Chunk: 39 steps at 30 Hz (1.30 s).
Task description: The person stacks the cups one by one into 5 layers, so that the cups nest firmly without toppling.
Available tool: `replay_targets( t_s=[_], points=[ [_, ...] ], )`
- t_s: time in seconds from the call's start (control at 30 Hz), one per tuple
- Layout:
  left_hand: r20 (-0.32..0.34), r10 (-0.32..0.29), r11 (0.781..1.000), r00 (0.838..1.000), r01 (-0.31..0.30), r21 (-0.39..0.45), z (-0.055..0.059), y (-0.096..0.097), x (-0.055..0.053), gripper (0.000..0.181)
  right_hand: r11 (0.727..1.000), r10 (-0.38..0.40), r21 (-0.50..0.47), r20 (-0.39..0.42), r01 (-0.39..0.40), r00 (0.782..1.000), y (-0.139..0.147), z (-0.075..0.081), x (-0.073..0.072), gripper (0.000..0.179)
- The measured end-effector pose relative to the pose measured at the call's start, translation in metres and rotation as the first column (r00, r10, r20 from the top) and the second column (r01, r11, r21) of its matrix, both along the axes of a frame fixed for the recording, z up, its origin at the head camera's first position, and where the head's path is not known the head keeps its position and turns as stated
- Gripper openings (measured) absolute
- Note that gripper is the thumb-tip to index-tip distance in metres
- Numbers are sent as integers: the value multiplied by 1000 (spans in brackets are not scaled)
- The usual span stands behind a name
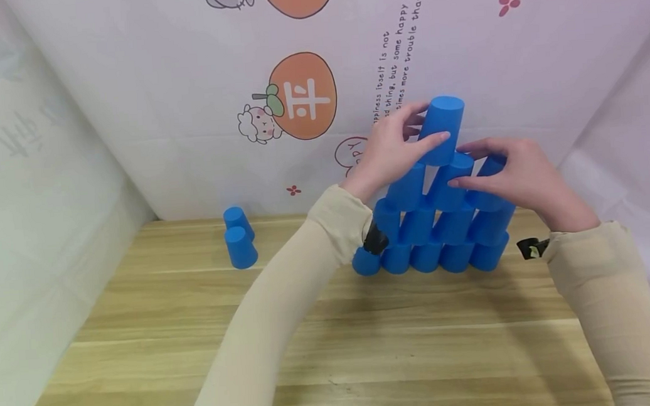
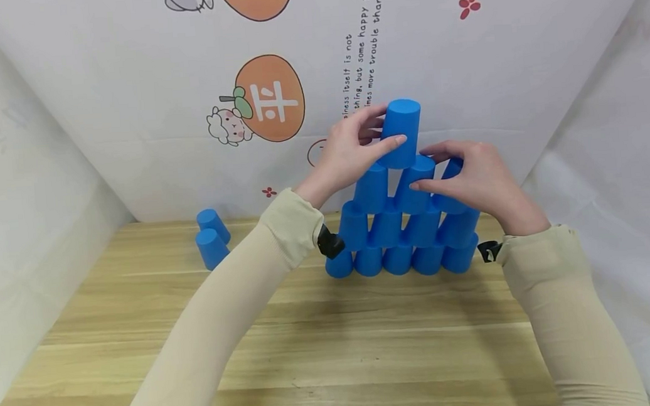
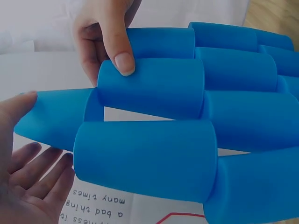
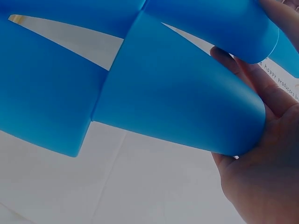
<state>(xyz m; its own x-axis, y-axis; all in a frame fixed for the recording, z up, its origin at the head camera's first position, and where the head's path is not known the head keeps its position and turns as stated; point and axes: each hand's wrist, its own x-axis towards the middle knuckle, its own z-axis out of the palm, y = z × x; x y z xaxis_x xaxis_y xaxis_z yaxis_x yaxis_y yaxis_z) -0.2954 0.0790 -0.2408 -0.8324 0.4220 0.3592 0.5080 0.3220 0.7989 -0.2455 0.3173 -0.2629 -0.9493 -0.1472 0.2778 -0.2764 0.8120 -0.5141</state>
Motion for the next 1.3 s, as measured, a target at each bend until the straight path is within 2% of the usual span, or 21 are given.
replay_targets(
  t_s=[0.13, 0.3, 0.5, 0.67, 0.77, 0.9, 1.0, 1.1, 1.2, 1.3],
  points=[
    [12, 27, 1000, 1000, -27, 12, -3, -5, 1, 71, 1000, 0, -5, -9, 0, 1000, 0, 1, 1, 73],
    [-3, 35, 996, 999, -34, 81, -3, -18, 3, 71, 999, -2, -40, -43, 0, 999, 2, 3, 5, 74],
    [-93, 91, 985, 992, -76, 152, -4, -48, 7, 68, 996, -45, -76, -129, 35, 991, 0, 12, 21, 75],
    [-142, 160, 970, 977, -129, 206, -10, -88, 7, 63, 992, -42, -126, -252, 10, 967, -8, 16, 38, 71],
    [-171, 195, 963, 966, -156, 219, -16, -115, 8, 61, 994, 14, -91, -369, -51, 929, -17, 17, 46, 73],
    [-177, 229, 955, 957, -186, 231, -27, -150, 11, 59, 988, 124, -15, -489, -151, 863, -31, 15, 53, 81],
    [-149, 273, 947, 951, -238, 216, -38, -174, 13, 59, 975, 194, 5, -518, -224, 833, -43, 10, 55, 84],
    [-112, 318, 935, 941, -292, 203, -52, -197, 15, 58, 958, 247, -1, -498, -286, 831, -58, 2, 56, 84],
    [-71, 350, 923, 934, -331, 195, -68, -217, 18, 58, 940, 296, -24, -441, -341, 847, -75, -10, 55, 81],
    [-26, 379, 913, 925, -369, 175, -87, -236, 20, 59, 908, 360, -71, -371, -413, 856, -94, -28, 51, 77]
  ],
)
